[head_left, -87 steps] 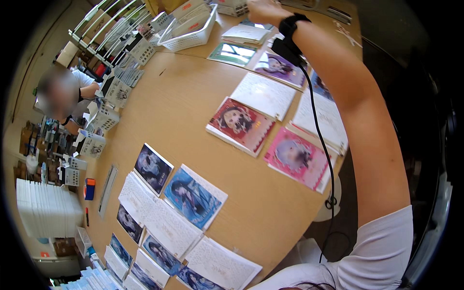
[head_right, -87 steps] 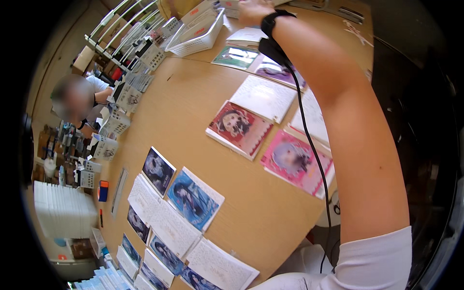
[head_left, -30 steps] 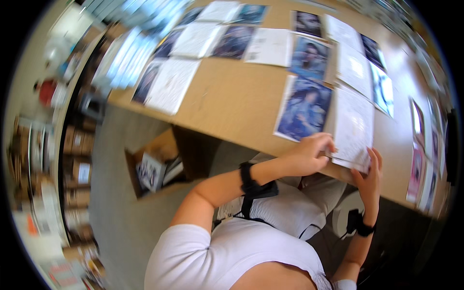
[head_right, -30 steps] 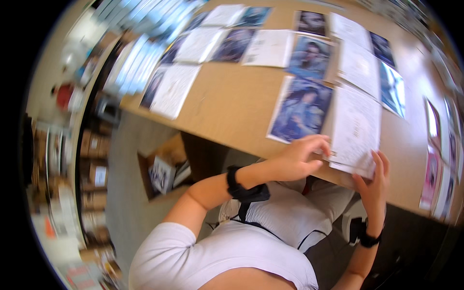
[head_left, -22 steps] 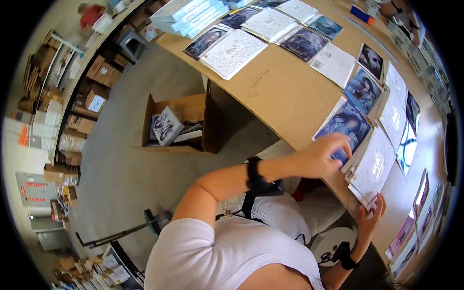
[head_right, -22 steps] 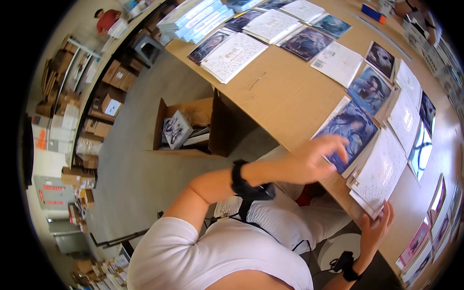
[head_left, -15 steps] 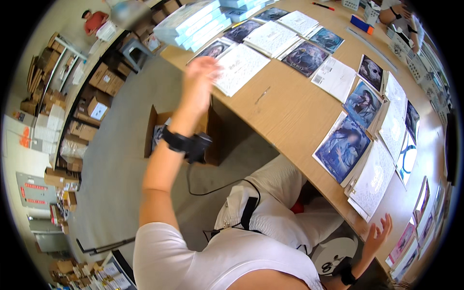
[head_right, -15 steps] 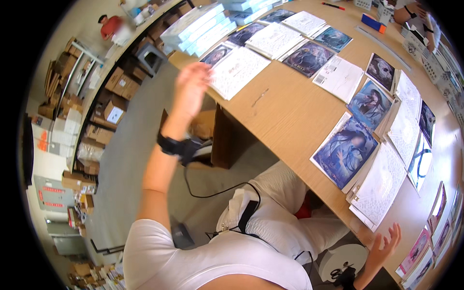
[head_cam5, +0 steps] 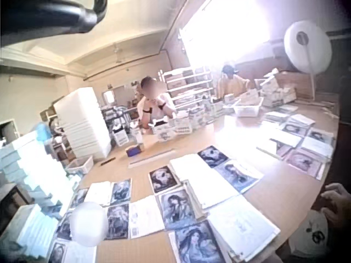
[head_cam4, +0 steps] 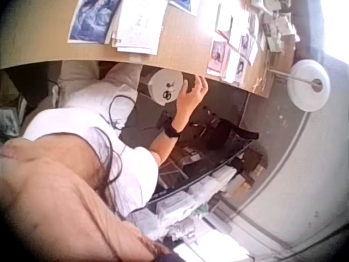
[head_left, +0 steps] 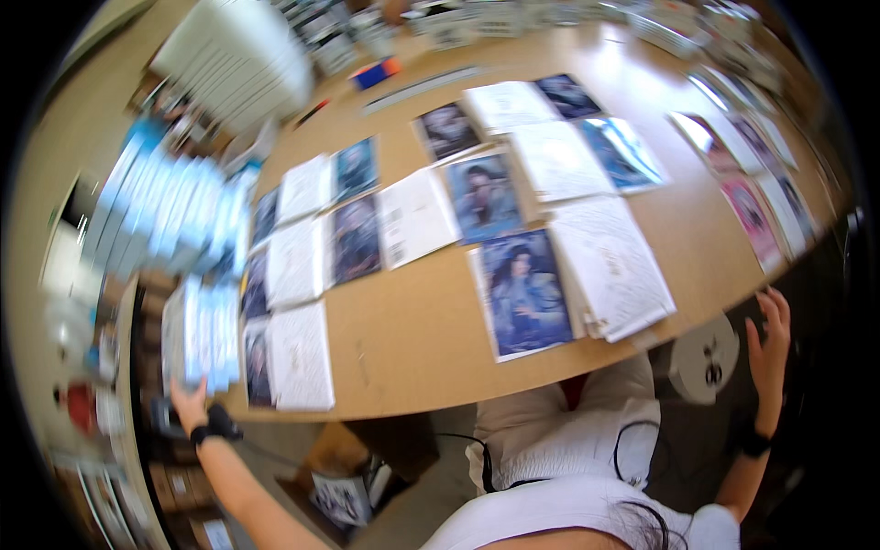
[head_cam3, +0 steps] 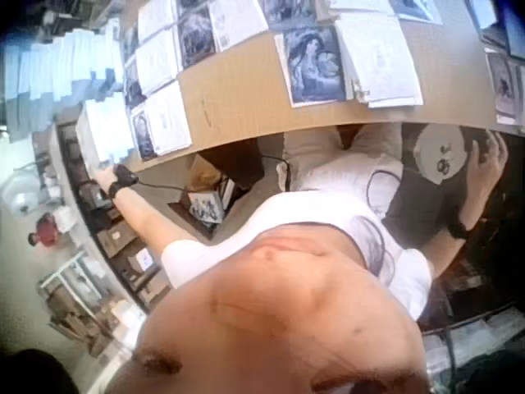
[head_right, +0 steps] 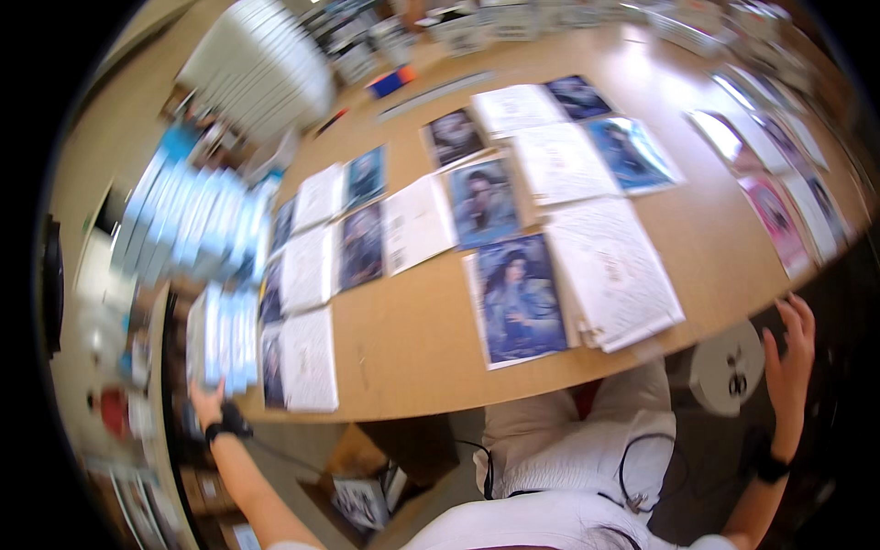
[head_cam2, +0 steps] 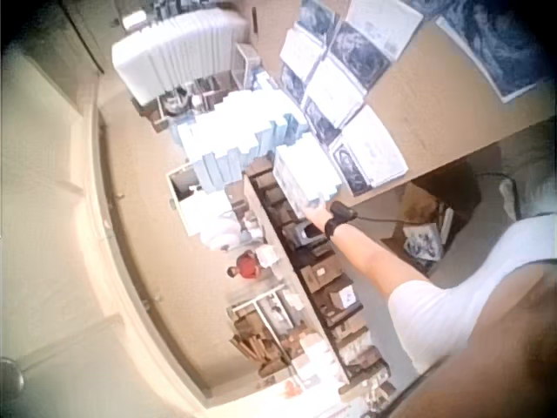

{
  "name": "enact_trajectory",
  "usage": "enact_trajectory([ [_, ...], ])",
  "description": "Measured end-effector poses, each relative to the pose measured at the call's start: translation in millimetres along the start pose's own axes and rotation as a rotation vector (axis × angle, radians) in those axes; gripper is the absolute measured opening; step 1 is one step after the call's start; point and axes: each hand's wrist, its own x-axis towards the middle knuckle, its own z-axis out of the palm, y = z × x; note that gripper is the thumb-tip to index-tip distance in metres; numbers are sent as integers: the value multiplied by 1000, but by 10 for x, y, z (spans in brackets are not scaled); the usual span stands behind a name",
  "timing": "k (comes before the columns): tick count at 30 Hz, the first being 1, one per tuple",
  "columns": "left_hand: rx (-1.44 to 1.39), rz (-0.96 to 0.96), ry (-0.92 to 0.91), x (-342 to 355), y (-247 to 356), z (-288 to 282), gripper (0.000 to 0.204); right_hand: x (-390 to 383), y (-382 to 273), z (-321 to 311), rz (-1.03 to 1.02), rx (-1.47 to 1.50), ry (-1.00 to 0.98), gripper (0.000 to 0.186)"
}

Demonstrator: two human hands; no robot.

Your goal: The person opens several white envelopes to remove decorative cards and inserts them into a larger blue box. They then use scissors to cut the plastic wrapping on the box and remove the film. The person works at a wooden table in a room with stacks of similar stationery items.

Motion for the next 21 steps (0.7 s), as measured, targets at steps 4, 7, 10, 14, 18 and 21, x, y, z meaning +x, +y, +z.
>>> enact_trajectory([
  [4, 120, 88, -5, 75, -360, 162, 54, -12, 16, 73, 146, 90, -12, 35],
  [7, 90, 204, 188, 440, -756, 198, 52, -156, 190, 75, 262, 211, -11, 33],
  [10, 226, 68, 64, 422, -452, 287, 47, -214, 206, -5, 236, 110, 4, 31],
  [14, -380, -21, 102, 109, 490, -327, 26, -283, 389, 132, 226, 87, 5, 29],
  [18, -790, 37, 194, -310, 955, -719, 39, -403, 797, 489, 382, 227, -105, 26],
  [21, -453, 229, 326, -599, 1075, -721, 45, -588, 1261, 743, 499, 106, -267, 26],
])
